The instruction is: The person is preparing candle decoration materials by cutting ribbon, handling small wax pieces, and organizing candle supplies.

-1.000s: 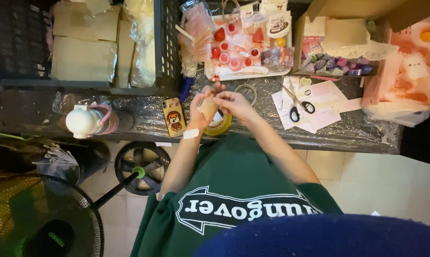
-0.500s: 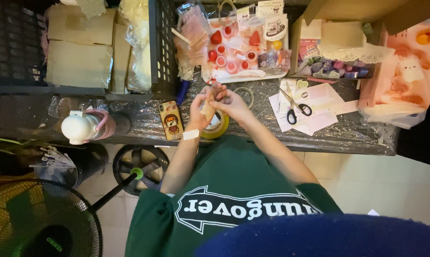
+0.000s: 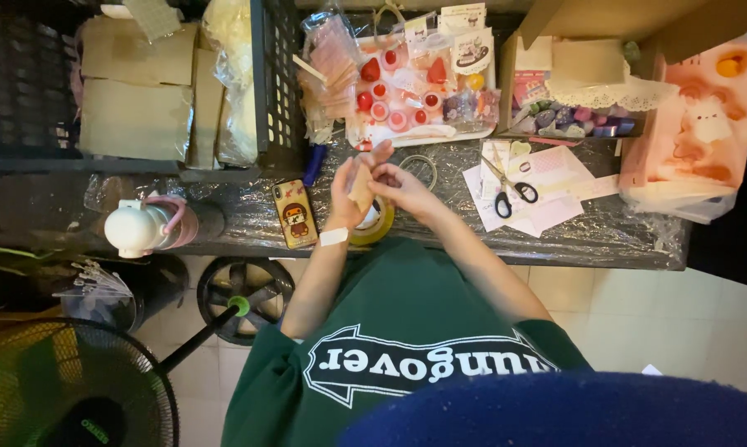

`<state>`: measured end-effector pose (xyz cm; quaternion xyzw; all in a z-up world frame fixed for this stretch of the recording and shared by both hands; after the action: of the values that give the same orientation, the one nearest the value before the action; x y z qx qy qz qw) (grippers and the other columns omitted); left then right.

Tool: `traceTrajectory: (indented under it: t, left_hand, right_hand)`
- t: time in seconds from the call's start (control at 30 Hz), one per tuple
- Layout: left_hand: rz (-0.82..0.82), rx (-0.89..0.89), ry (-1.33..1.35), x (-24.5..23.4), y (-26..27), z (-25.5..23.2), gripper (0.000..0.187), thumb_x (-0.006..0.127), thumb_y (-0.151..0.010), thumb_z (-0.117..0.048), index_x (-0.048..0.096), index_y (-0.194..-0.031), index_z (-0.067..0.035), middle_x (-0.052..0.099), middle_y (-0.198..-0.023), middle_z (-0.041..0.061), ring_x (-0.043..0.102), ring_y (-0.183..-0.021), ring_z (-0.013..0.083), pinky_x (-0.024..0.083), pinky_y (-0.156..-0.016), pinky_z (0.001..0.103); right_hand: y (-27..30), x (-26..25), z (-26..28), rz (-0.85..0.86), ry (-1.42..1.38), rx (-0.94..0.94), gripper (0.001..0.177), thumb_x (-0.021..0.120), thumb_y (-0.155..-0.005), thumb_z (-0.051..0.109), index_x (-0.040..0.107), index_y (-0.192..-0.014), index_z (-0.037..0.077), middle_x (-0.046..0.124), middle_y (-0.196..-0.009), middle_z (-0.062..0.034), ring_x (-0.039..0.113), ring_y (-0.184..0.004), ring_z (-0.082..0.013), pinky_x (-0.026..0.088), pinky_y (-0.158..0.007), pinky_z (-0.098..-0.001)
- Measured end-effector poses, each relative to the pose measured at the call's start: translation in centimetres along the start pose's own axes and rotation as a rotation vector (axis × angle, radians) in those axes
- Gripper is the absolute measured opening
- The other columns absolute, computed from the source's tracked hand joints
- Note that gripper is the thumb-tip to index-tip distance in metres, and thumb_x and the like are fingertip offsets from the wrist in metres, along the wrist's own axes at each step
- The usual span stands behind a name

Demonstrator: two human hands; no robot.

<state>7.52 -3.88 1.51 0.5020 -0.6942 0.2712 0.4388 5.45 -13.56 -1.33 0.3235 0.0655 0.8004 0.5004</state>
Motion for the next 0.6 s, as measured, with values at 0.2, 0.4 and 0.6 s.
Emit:
traceTrajectory:
  t: [0.2, 0.4, 0.6]
  left_hand:
    - [-0.296, -0.131, -0.381, -1.1, 0.3, 0.1, 0.061, 0.028, -0.109, -0.047, 0.063, -0.13, -0.002, 0.057, -0.147, 0.019, 0.052, -0.137, 0.0305, 0.037, -0.119, 0.044]
    - [-0.437, -0.174, -0.595, -5.2, 2.0, 0.3, 0.043, 0.039, -0.109, -0.036, 0.064, -0.13, -0.007, 0.067, -0.133, 0.009, 0.064, -0.114, 0.0224, 0.045, -0.098, 0.036]
    - [-0.574, -0.131, -0.669, -8.2, 3.6, -0.7, 0.037, 0.045, -0.108, -0.033, 0.066, -0.124, -0.007, 0.07, -0.124, 0.006, 0.067, -0.103, 0.0168, 0.053, -0.087, 0.03]
  right_hand:
    - [0.8, -2.5, 0.3, -0.014, 0.152, 0.088, 0.031, 0.076, -0.094, 0.036, 0.064, -0.107, 0.011, 0.065, -0.099, 0.0024, 0.059, -0.087, -0.0073, 0.047, -0.073, -0.0245]
    - [0.2, -13.3, 3.6, -0.402, 0.314, -0.07, 0.044, 0.078, -0.087, 0.03, 0.062, -0.124, 0.014, 0.07, -0.115, -0.0029, 0.068, -0.098, -0.0121, 0.057, -0.083, -0.0304]
    - [1.5, -20.1, 14.3, -0.92, 0.863, -0.399, 0.03, 0.078, -0.087, 0.013, 0.066, -0.115, 0.007, 0.069, -0.11, -0.0082, 0.067, -0.096, -0.0223, 0.056, -0.082, -0.0356]
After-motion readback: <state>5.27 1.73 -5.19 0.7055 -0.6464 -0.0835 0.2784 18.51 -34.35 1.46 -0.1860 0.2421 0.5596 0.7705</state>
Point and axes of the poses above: each hand's wrist, its own y-axis away from the middle knuckle, its own x-axis out of the palm, z = x × y, the point moved 8 cm from there along -y, towards the middle knuckle
